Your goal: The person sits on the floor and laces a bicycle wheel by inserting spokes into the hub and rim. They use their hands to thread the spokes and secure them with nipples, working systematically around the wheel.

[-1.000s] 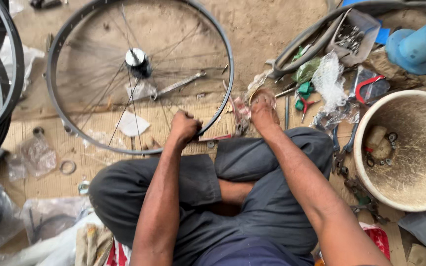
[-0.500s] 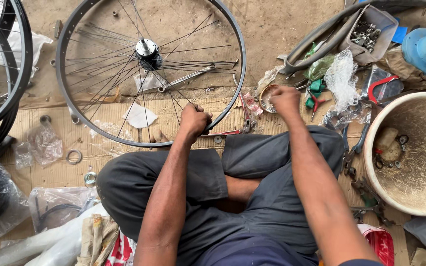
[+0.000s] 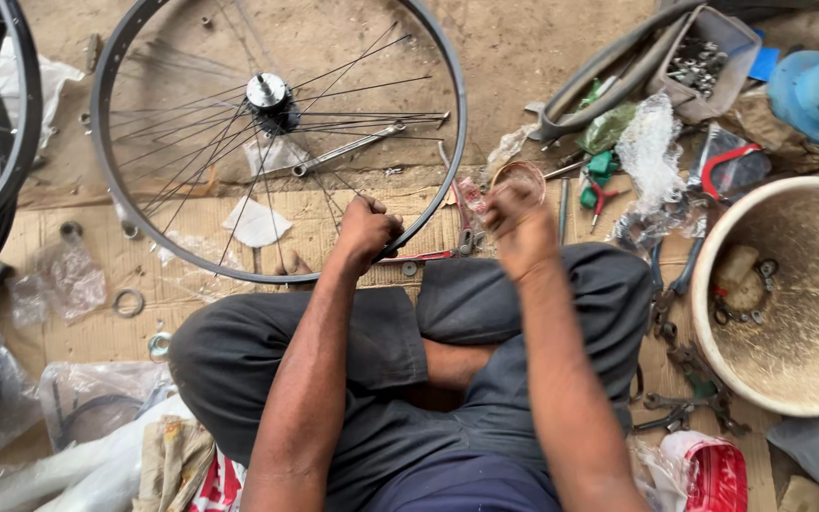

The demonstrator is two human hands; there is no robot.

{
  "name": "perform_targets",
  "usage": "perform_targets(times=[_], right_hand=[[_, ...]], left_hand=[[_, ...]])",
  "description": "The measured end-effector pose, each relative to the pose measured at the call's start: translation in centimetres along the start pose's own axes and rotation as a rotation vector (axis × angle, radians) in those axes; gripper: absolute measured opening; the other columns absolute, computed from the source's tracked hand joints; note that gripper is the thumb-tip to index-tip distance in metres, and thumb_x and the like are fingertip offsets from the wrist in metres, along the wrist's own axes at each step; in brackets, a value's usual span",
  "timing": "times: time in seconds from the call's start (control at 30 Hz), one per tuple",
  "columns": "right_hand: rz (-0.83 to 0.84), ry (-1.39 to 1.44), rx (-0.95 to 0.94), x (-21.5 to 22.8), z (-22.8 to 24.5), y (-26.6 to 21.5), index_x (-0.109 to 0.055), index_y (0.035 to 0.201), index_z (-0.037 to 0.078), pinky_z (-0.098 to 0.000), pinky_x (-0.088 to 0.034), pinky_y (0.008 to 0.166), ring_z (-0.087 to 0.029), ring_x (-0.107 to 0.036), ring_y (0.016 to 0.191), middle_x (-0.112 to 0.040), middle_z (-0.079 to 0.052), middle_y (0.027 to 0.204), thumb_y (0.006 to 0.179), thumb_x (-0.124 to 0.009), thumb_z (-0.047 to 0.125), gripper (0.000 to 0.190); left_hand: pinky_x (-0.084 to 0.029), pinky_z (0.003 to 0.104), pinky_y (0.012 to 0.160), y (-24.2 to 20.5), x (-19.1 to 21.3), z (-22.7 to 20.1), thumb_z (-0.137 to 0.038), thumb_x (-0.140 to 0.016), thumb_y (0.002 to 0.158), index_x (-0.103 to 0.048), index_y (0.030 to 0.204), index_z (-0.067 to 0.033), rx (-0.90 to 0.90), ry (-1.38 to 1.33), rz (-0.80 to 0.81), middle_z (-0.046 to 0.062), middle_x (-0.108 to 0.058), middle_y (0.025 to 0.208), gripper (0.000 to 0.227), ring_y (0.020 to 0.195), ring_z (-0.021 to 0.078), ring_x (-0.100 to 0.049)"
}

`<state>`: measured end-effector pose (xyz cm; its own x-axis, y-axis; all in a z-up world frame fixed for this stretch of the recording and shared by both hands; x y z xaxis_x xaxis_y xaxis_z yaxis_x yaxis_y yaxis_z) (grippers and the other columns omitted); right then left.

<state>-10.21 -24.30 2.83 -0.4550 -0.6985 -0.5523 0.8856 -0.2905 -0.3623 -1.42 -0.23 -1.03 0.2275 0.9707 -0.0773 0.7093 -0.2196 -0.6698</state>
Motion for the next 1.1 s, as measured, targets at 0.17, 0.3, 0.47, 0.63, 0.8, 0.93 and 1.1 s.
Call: perform_targets(times=[0.17,0.3,0.47,0.63,0.8,0.93,1.1], right_hand=[[-0.23,-0.36,-0.166,-2.8,-10.5,-3.2,-0.072,0.102,0.002,-0.0277,-0.058,0.055,-0.016,-0.07,0.068,-0.073,-0.01,0.086,0.088,-0.072,0.001,0.015],[-0.144,-0.398,-0.005,-2.3,-13.8,-2.7,-0.072,0.106,-0.005,-0.0261,-0.054,0.056,-0.013,-0.065,0.066,-0.071,-0.007,0.084,0.092,-0.073,0.0,0.015],[-0.112,-0.535,0.206,-2.7,-14.5,-1.8,-0.073,0.103,-0.005,-0.0216,-0.05,0.064,-0.005,-0.06,0.075,-0.071,0.0,0.088,0.095,-0.07,0.0,0.01],[-0.153,-0.805,0.167,-3.5,-13.6,-2.5,-0.075,0.099,-0.003,-0.0235,-0.048,0.061,-0.007,-0.058,0.072,-0.07,-0.003,0.083,0.093,-0.074,0.0,0.007],[-0.058,-0.365,0.142,-3.5,-14.7,-2.5,-0.072,0.102,0.0,-0.0231,-0.058,0.077,-0.008,-0.069,0.084,-0.075,-0.003,0.093,0.093,-0.073,0.002,0.009],[-0.078,-0.413,0.115,-3.0,-14.7,-2.3,-0.072,0.101,-0.001,-0.0253,-0.056,0.071,-0.01,-0.066,0.081,-0.073,-0.005,0.091,0.093,-0.076,0.002,0.009],[-0.046,-0.465,0.116,-2.7,-13.8,-1.2,-0.072,0.094,0.0,-0.0242,-0.059,0.075,-0.01,-0.07,0.081,-0.075,-0.005,0.088,0.086,-0.079,-0.002,0.011]], left_hand=[[-0.053,0.037,0.044,1.5,0.3,1.7,0.005,-0.077,0.082,-0.051,0.091,0.0019,-0.101,-0.052,0.043,0.013,-0.062,0.074,0.028,0.057,0.0198,-0.063],[-0.055,0.036,0.046,2.0,0.4,2.4,0.005,-0.072,0.084,-0.053,0.091,0.002,-0.101,-0.077,0.041,0.015,-0.068,0.075,0.02,0.059,0.0208,-0.067],[-0.053,0.038,0.042,1.4,0.2,1.6,0.001,-0.072,0.086,-0.052,0.092,-0.0003,-0.055,-0.079,0.004,0.016,-0.065,0.074,0.022,0.057,0.0222,-0.066],[-0.053,0.036,0.043,1.2,0.0,1.7,0.002,-0.071,0.087,-0.05,0.095,0.0,-0.062,-0.098,-0.004,0.016,-0.068,0.076,0.023,0.059,0.0213,-0.067],[-0.05,0.037,0.041,0.5,-0.3,0.8,0.001,-0.07,0.087,-0.047,0.097,-0.0025,-0.013,-0.106,-0.017,0.015,-0.066,0.075,0.025,0.056,0.0214,-0.064],[-0.05,0.036,0.041,0.4,-0.2,0.7,-0.001,-0.071,0.088,-0.049,0.096,-0.0003,-0.043,-0.055,-0.02,0.015,-0.066,0.075,0.023,0.056,0.0216,-0.064],[-0.052,0.037,0.043,0.5,-0.1,1.0,-0.005,-0.075,0.087,-0.052,0.096,0.0005,-0.051,0.041,-0.053,0.015,-0.066,0.075,0.026,0.056,0.0218,-0.065]])
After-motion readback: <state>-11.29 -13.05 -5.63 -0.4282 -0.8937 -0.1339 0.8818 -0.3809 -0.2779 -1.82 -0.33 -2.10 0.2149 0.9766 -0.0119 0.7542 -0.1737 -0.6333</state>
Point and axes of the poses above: each hand's wrist, its own y-axis towards the middle knuckle, its own x-axis out of the back of the hand, z = x × y, the point moved 1 cm from there along y, towards the middle knuckle
